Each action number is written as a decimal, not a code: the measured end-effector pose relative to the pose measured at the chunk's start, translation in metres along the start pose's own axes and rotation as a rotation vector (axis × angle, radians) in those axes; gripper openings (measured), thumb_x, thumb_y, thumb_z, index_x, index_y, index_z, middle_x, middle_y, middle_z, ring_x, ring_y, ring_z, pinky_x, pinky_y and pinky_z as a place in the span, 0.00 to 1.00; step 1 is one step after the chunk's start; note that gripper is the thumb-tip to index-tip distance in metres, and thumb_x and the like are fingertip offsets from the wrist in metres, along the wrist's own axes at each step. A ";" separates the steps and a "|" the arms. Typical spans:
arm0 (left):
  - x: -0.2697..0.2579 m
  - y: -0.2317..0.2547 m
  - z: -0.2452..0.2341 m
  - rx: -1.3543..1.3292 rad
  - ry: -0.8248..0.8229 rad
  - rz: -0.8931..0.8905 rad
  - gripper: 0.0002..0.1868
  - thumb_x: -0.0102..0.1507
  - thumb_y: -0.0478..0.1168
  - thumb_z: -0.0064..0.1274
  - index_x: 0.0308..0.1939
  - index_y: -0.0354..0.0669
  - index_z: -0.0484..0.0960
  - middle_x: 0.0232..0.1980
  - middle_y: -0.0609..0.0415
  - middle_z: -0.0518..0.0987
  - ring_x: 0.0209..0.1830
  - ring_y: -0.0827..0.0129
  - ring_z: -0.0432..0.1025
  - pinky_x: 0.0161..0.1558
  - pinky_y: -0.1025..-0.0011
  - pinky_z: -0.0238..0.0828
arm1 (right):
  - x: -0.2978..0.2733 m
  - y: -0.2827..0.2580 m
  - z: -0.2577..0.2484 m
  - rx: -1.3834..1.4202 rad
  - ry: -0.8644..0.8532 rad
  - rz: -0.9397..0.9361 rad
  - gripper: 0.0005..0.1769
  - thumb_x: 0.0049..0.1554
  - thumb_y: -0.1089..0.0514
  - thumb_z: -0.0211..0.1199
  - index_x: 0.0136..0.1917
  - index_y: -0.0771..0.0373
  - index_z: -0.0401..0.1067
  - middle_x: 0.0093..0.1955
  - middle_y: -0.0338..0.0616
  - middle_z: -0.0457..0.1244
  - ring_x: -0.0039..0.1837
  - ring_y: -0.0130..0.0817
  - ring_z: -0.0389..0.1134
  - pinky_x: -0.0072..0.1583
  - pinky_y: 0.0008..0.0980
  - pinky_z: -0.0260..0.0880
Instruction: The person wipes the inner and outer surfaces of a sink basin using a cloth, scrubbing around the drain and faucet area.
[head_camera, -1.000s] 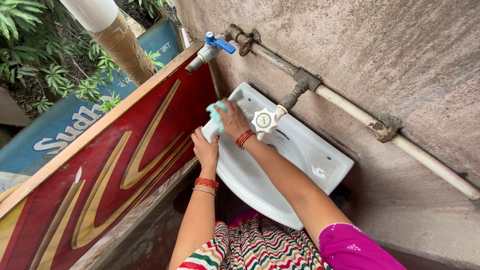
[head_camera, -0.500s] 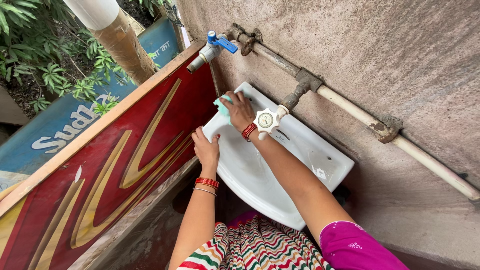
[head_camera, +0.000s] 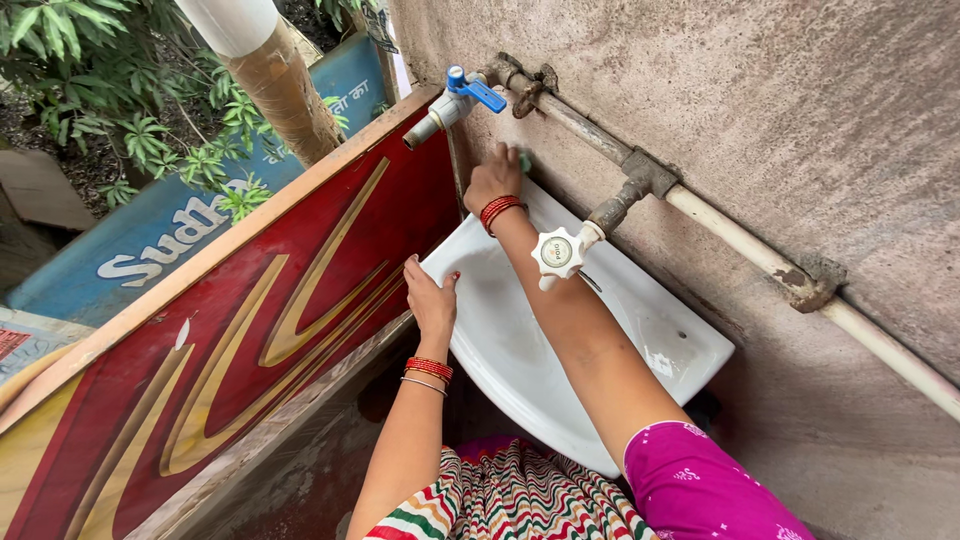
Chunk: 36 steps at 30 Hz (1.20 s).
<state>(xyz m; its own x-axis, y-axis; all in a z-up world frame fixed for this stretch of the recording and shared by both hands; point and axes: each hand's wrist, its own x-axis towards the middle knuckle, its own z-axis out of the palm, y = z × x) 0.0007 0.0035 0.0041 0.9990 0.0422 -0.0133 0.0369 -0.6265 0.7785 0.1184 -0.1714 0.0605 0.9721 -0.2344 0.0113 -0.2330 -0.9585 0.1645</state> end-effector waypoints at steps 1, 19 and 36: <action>0.001 0.002 -0.001 -0.002 0.012 -0.004 0.45 0.59 0.41 0.65 0.71 0.34 0.54 0.70 0.33 0.64 0.62 0.39 0.69 0.63 0.50 0.63 | 0.006 -0.007 0.004 -0.039 -0.084 -0.017 0.19 0.57 0.50 0.55 0.53 0.57 0.82 0.62 0.47 0.67 0.73 0.44 0.54 0.72 0.43 0.48; 0.001 -0.002 0.004 -0.092 0.175 0.096 0.66 0.52 0.34 0.71 0.77 0.38 0.32 0.79 0.34 0.42 0.78 0.36 0.46 0.74 0.48 0.51 | -0.063 -0.067 0.043 0.355 0.023 -0.303 0.18 0.58 0.51 0.54 0.56 0.56 0.78 0.61 0.44 0.65 0.67 0.43 0.60 0.71 0.50 0.55; 0.003 -0.037 0.022 -0.244 0.092 0.112 0.28 0.72 0.46 0.43 0.72 0.33 0.64 0.72 0.38 0.68 0.70 0.45 0.65 0.67 0.56 0.63 | -0.098 -0.016 0.090 0.520 0.425 -0.329 0.42 0.58 0.60 0.56 0.82 0.51 0.47 0.84 0.48 0.41 0.85 0.50 0.38 0.82 0.51 0.38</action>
<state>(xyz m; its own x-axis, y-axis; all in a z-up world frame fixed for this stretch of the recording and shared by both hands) 0.0028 0.0102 -0.0384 0.9897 0.0607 0.1298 -0.0920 -0.4257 0.9002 0.0240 -0.1479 -0.0321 0.8963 0.0598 0.4394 0.1913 -0.9460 -0.2616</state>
